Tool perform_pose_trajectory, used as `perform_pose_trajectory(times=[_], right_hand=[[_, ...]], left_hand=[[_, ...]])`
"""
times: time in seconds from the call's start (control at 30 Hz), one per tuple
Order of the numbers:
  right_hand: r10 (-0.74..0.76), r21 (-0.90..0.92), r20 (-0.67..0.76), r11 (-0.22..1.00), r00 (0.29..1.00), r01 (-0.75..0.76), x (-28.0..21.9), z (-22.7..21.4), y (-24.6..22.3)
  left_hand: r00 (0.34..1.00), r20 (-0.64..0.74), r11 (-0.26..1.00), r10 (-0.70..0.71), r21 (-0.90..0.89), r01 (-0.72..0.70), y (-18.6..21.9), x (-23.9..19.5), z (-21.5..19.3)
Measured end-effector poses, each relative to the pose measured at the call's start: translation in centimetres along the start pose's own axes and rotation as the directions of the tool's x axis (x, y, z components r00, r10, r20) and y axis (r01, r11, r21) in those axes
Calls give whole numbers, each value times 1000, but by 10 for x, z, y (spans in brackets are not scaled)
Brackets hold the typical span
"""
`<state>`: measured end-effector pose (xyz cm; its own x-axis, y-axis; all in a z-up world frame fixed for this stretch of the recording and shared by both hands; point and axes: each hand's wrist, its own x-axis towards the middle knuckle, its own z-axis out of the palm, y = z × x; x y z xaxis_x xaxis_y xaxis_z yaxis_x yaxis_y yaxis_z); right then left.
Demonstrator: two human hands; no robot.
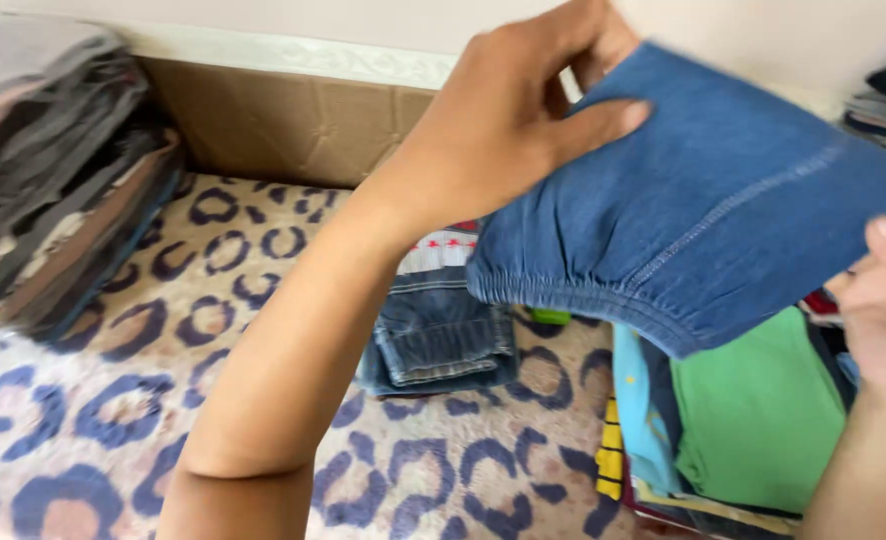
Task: Folding and stacking various items of clothing including shorts and jeans on a padded surface
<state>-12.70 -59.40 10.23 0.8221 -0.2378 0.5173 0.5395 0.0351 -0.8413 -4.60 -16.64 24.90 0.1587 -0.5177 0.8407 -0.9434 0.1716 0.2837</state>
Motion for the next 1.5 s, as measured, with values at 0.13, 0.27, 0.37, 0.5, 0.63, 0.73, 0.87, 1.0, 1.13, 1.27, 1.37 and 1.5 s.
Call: perform_pose_trajectory(times=[0.13, 0.27, 0.37, 0.5, 0.63, 0.73, 0.87, 1.0, 1.13, 1.27, 1.37, 1.5], right_hand=[[-215, -175, 32, 960, 976, 217, 37, 151, -16], [-130, -82, 6, 988, 991, 130, 67, 208, 8], [-136, -177, 42, 974, 990, 141, 73, 238, 14], [-76, -210, 73, 974, 994, 90, 65, 257, 3], [158, -145, 35, 978, 987, -152, 29, 239, 3], [154, -205, 220, 973, 963, -109, -14, 245, 11], [150, -217, 318, 973, 936, -82, -49, 272, 18], [263, -7, 383, 959, 886, -282, -72, 281, 40], [622, 1, 190, 774, 760, -634, -92, 261, 78], [813, -27, 186, 566, 552, -824, -110, 231, 132], [826, 89, 135, 541, 548, -837, -115, 219, 147], [802, -25, 79, 595, 592, -803, -117, 225, 138]], left_hand=[[946, 99, 948, -308, -47, 314, 21, -55, -44], [882, 144, 893, -449, 89, 441, 37, -101, -48], [812, 55, 797, -581, 238, 554, 45, -127, -50], [818, -129, 753, -561, 331, 569, 30, -138, -87], [842, -445, 774, -304, 401, 491, -22, -130, -133], [885, -380, 899, -269, 231, 373, -18, -113, -138], [846, -449, 770, -288, 417, 483, -28, -119, -118], [899, -381, 766, -214, 506, 397, -42, -104, -109], [842, -106, 640, -529, 602, 478, -131, -61, -70], [642, 305, 663, -704, 605, 441, -271, -129, 20], [528, 273, 587, -804, 502, 635, -309, -168, 23], [275, 340, 407, -899, 421, 811, -234, -145, -37]])
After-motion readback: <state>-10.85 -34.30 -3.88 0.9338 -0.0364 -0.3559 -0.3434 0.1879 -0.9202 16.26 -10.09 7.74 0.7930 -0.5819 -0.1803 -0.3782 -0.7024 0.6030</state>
